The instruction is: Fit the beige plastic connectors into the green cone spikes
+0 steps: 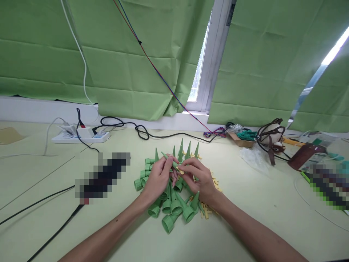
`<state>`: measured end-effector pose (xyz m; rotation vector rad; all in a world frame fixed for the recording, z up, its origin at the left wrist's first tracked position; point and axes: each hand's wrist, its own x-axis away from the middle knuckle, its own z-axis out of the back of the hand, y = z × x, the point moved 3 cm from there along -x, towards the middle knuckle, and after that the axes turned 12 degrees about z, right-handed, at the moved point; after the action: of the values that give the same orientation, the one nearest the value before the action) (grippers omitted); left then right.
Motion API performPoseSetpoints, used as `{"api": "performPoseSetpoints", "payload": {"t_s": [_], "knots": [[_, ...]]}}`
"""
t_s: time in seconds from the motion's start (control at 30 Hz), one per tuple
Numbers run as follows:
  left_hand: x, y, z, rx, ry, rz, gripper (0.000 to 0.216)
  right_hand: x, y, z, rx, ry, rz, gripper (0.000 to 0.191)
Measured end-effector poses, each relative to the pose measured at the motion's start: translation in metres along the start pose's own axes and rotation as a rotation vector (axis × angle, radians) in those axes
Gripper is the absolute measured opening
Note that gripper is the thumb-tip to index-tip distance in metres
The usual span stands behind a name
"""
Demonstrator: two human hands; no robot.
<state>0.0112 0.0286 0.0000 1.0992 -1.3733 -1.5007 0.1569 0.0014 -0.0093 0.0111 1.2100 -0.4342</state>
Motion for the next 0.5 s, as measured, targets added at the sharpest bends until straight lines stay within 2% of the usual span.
{"api": "performPoseSetpoints", "payload": {"t_s": [0.5], "knots": [[0.0052,0.0079,-0.0041,-0.030,-0.059,0.008,0.027,-0.0026,-0.0007,0.0019,0.024,0.051,0.037,0.026]]}}
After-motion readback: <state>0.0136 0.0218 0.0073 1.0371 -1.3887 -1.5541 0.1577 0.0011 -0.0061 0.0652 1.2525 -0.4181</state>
